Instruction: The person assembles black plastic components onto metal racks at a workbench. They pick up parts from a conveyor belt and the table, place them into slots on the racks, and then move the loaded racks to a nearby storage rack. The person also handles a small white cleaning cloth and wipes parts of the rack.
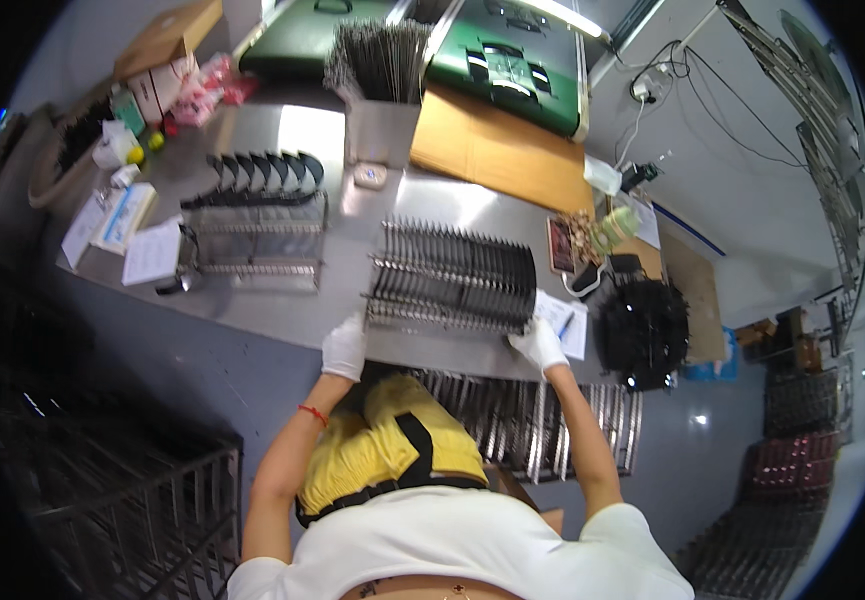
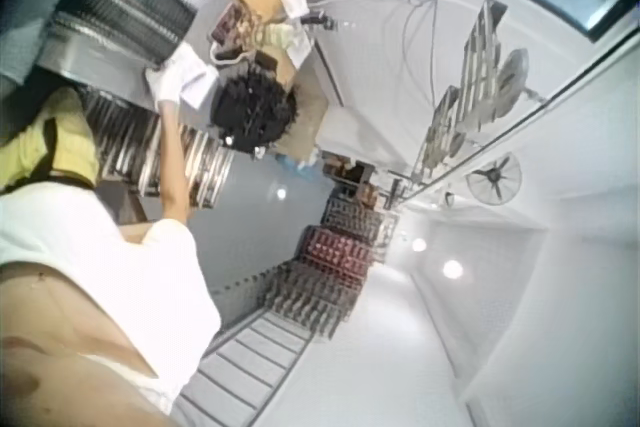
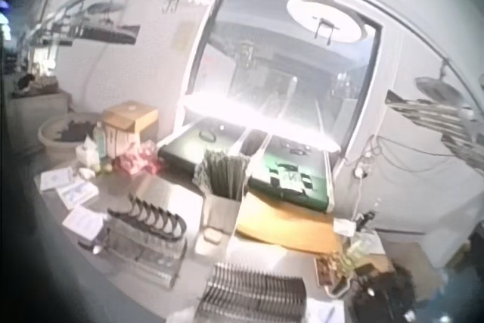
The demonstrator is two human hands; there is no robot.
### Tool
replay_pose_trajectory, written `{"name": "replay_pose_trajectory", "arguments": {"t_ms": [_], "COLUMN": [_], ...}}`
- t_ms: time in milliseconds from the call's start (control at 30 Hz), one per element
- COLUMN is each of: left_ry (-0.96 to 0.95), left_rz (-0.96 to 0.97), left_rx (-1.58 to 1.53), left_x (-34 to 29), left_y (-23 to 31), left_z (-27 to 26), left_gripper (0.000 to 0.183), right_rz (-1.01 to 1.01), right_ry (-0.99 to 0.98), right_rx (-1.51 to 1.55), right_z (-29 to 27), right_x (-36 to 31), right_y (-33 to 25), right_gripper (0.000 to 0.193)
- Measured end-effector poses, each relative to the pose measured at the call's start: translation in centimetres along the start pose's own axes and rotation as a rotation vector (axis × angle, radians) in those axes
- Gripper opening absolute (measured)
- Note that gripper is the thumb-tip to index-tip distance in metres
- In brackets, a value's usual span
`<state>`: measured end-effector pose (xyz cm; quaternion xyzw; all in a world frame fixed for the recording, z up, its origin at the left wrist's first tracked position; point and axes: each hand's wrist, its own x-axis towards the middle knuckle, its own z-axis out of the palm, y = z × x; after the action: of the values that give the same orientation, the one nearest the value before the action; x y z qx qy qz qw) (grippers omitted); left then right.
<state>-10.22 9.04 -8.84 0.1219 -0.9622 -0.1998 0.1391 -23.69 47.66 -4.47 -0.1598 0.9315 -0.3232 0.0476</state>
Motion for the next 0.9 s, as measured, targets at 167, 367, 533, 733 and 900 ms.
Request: {"name": "replay_pose_trajectory", "arguments": {"t_ms": [167,367,533,733,900], "left_ry": [-0.287,-0.160,0.611,0.501,0.373], "left_rz": [0.016,-0.259,-0.262,-0.032,0.029], "left_rx": [-0.126,-0.404,-0.359,-0.004,0.337], "left_x": [7.7,25.0,40.5,42.7,41.2], "left_y": [-0.6,0.8,-6.2,-9.6,-8.0], "left_z": [-2.5,-8.9,-15.0,-14.3,-17.3], "left_gripper": [0.023,0.032,0.042,0.045,0.038], "right_rz": [0.218,0.258,0.329,0.484,0.484], "right_ry": [-0.129,-0.164,-0.238,-0.207,-0.257], "right_rx": [-0.313,-0.487,-0.332,-0.202,-0.236], "right_z": [-0.2,-0.5,0.5,1.2,0.8], "right_x": [0.5,-1.1,-2.0,-2.4,-3.1], "right_y": [-3.4,-4.2,-6.1,-6.3,-7.2], "right_gripper": [0.043,0.058,0.064,0.064,0.073]}}
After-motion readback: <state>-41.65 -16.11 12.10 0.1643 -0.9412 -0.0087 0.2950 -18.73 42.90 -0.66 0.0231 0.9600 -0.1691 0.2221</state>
